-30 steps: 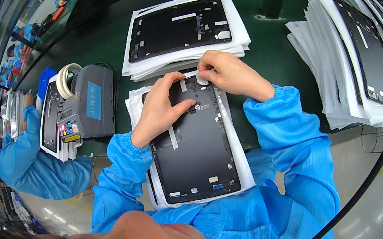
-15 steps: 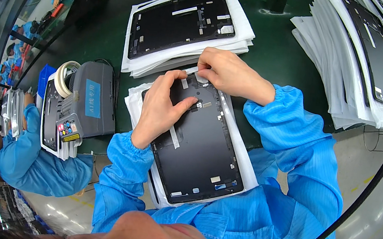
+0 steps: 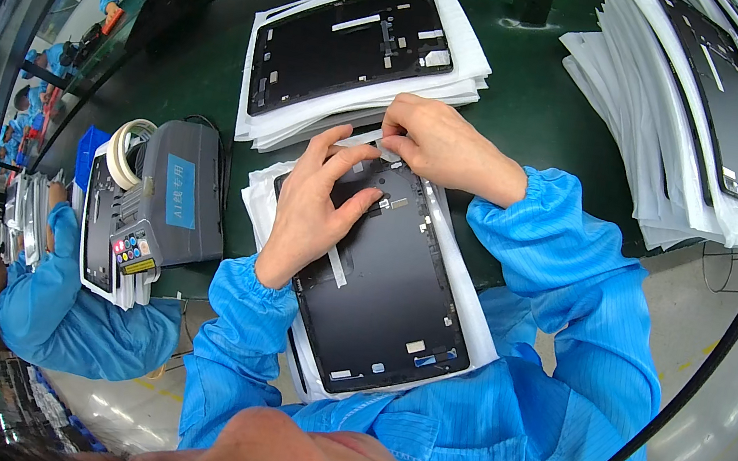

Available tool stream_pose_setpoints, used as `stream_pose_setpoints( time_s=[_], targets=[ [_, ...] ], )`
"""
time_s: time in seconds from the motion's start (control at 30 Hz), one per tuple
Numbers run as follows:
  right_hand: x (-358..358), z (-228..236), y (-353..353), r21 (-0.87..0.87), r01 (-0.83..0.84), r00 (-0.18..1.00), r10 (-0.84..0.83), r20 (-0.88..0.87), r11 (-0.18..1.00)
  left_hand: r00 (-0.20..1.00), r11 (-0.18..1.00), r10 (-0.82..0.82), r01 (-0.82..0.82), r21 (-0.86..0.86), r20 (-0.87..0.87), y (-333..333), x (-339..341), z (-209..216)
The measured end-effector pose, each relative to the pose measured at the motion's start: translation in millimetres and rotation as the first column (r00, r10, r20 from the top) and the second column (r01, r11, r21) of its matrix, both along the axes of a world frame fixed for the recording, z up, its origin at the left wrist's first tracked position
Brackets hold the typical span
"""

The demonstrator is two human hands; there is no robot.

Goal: Applying adhesive tape and protective film to the back of electronic device panels on a factory assembly line.

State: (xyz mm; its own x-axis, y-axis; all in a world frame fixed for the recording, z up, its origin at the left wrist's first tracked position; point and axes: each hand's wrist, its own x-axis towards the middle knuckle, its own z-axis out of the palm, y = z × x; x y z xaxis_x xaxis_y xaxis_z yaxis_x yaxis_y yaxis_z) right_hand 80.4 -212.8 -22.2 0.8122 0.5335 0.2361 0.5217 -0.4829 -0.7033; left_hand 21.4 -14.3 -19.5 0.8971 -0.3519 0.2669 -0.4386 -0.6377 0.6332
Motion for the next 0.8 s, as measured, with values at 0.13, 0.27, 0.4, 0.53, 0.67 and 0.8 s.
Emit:
stream_pose_setpoints(
  time_s=[0.13, 0.27, 0.4, 0.53, 0.67, 0.8],
  targets=[
    [0.2, -0.7, 0.2, 0.005, -0.005, 1.000, 0.005, 0.016, 1.000, 0.998, 0.999, -0.022, 0.019, 0.047, 0.067, 0.3, -0.3, -3.1],
    [-0.7, -0.4, 0.5, 0.011, 0.004, 1.000, -0.004, -0.001, 1.000, 0.990, 0.994, -0.044, 0.030, 0.108, 0.136, -1.2, -0.3, -2.2],
    [-1.2, -1.8, 0.8, 0.016, 0.008, 1.000, -0.008, 0.009, 1.000, 0.988, 0.989, -0.054, 0.034, 0.141, 0.146, -2.2, -0.4, -2.4],
    [-0.9, -6.7, 1.2, 0.037, 0.006, 0.999, -0.007, 0.037, 0.999, 0.984, 0.986, -0.056, 0.028, 0.166, 0.168, -3.8, -1.4, -1.8],
    [-0.7, -9.0, 1.1, 0.044, 0.009, 0.998, -0.011, 0.057, 0.999, 0.981, 0.986, -0.067, 0.037, 0.164, 0.181, -3.6, -1.0, -2.9],
    [-0.1, -9.3, 1.5, 0.039, 0.015, 0.999, -0.017, 0.045, 0.999, 0.982, 0.986, -0.070, 0.041, 0.163, 0.178, -3.5, -0.7, -2.2]
  ],
)
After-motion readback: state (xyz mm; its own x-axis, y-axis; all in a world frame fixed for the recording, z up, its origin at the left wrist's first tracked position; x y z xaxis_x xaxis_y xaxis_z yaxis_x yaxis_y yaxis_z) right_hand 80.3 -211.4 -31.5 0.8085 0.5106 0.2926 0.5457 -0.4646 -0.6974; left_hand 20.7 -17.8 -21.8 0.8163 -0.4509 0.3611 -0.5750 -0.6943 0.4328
